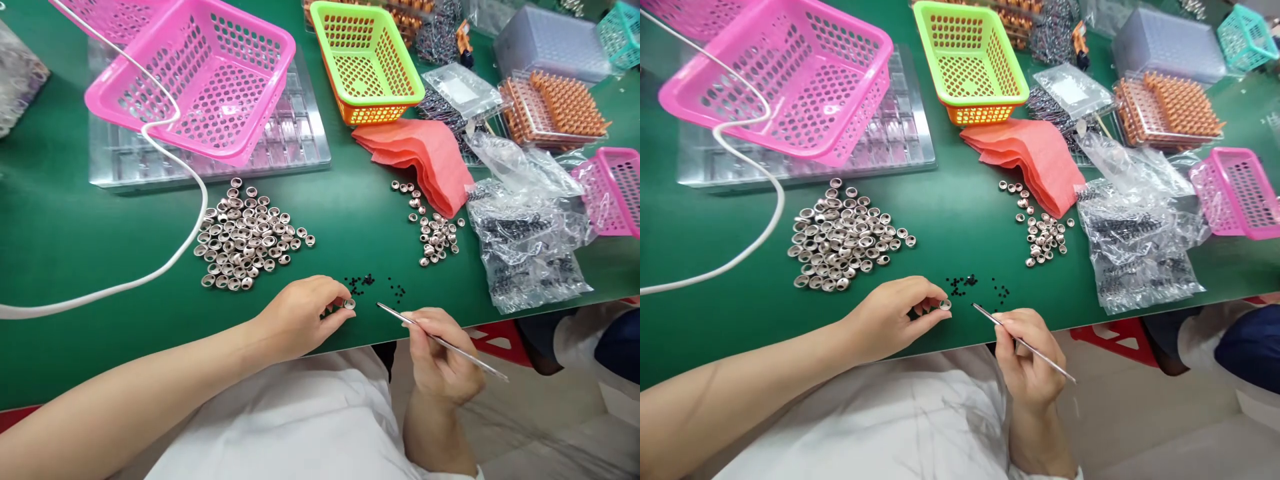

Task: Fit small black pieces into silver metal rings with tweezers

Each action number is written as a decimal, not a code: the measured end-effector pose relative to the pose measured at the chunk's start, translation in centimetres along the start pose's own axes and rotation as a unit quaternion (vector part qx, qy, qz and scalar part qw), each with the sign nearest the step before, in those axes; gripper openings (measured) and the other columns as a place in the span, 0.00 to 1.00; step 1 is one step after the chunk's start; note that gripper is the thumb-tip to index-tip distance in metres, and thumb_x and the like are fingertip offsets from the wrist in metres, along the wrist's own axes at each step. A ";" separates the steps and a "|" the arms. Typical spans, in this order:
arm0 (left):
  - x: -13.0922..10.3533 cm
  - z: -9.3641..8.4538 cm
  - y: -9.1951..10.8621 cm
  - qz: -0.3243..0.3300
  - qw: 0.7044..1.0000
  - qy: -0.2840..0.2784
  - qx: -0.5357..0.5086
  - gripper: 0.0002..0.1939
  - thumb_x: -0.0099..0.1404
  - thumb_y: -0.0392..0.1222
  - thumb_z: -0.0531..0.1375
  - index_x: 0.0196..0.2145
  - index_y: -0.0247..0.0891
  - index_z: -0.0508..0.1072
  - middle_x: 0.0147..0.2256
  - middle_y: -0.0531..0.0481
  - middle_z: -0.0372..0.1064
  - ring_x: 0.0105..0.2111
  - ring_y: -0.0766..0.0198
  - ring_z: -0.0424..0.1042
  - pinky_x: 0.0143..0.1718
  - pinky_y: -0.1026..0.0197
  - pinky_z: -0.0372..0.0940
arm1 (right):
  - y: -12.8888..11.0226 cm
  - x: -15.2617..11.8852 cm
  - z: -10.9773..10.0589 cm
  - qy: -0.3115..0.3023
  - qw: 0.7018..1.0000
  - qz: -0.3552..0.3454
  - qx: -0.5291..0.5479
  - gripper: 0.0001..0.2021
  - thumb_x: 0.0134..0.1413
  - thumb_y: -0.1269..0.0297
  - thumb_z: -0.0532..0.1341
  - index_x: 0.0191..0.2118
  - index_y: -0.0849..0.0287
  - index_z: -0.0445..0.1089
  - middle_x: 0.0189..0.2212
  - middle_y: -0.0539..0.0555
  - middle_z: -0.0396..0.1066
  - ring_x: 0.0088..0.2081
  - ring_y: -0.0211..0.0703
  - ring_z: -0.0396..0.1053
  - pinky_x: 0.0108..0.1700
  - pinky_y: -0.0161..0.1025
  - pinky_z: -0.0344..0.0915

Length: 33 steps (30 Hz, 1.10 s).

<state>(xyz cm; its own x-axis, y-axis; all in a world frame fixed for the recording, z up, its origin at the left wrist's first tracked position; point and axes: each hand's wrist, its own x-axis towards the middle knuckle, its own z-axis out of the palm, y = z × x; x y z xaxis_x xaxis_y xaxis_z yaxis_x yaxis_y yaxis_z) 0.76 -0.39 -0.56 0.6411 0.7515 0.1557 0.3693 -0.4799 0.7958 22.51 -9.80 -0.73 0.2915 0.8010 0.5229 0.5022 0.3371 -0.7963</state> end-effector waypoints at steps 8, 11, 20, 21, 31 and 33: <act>-0.2 0.4 -0.1 0.018 0.999 0.012 0.028 0.05 0.72 0.39 0.60 0.38 0.36 0.74 0.29 0.51 0.75 0.27 0.64 0.72 0.29 0.63 0.66 | -0.8 0.3 1.4 -0.107 0.994 -0.022 0.016 0.19 0.56 0.81 0.65 0.50 0.53 0.72 0.38 0.53 0.80 0.37 0.47 0.79 0.35 0.47 0.78; -0.2 0.4 -0.1 0.021 0.999 0.014 0.030 0.05 0.73 0.38 0.59 0.38 0.36 0.74 0.29 0.51 0.75 0.27 0.64 0.72 0.30 0.63 0.65 | -0.7 0.6 1.3 -0.143 0.988 -0.052 -0.001 0.20 0.56 0.81 0.65 0.51 0.53 0.72 0.39 0.54 0.80 0.38 0.47 0.79 0.34 0.46 0.78; -0.2 0.4 -0.2 0.027 0.999 0.025 0.040 0.05 0.73 0.37 0.58 0.38 0.37 0.73 0.29 0.51 0.75 0.28 0.64 0.72 0.30 0.63 0.65 | -0.8 1.2 1.5 -0.176 0.978 -0.106 -0.039 0.20 0.57 0.79 0.65 0.53 0.55 0.70 0.38 0.55 0.79 0.37 0.46 0.79 0.34 0.44 0.79; -0.2 0.5 -0.2 0.029 0.998 0.027 0.042 0.05 0.73 0.37 0.58 0.38 0.37 0.73 0.29 0.51 0.75 0.28 0.64 0.73 0.30 0.63 0.65 | -0.9 1.3 1.5 -0.177 0.977 -0.113 -0.043 0.19 0.57 0.79 0.65 0.53 0.55 0.70 0.38 0.55 0.79 0.37 0.45 0.79 0.34 0.44 0.79; -0.2 0.6 -0.1 0.030 0.997 0.042 0.065 0.06 0.73 0.37 0.58 0.37 0.37 0.73 0.28 0.51 0.76 0.27 0.64 0.73 0.30 0.63 0.66 | -2.1 1.9 1.6 -0.219 0.952 -0.177 -0.123 0.16 0.59 0.76 0.65 0.52 0.56 0.70 0.38 0.56 0.80 0.35 0.44 0.78 0.34 0.43 0.77; -0.2 0.6 -0.1 0.028 0.997 0.042 0.063 0.06 0.73 0.37 0.58 0.37 0.38 0.73 0.29 0.52 0.76 0.28 0.64 0.74 0.30 0.63 0.66 | -2.2 1.9 1.5 -0.226 0.947 -0.186 -0.133 0.16 0.59 0.76 0.65 0.52 0.56 0.70 0.39 0.56 0.80 0.35 0.44 0.78 0.35 0.44 0.77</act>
<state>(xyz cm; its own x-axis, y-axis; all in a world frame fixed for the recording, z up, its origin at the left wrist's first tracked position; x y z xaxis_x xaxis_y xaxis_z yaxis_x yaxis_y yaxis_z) 0.98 -0.82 -1.00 0.6072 0.7540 0.2506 0.4193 -0.5720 0.7050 20.74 -8.27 1.54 -0.2942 0.8010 0.5214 0.7061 0.5498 -0.4462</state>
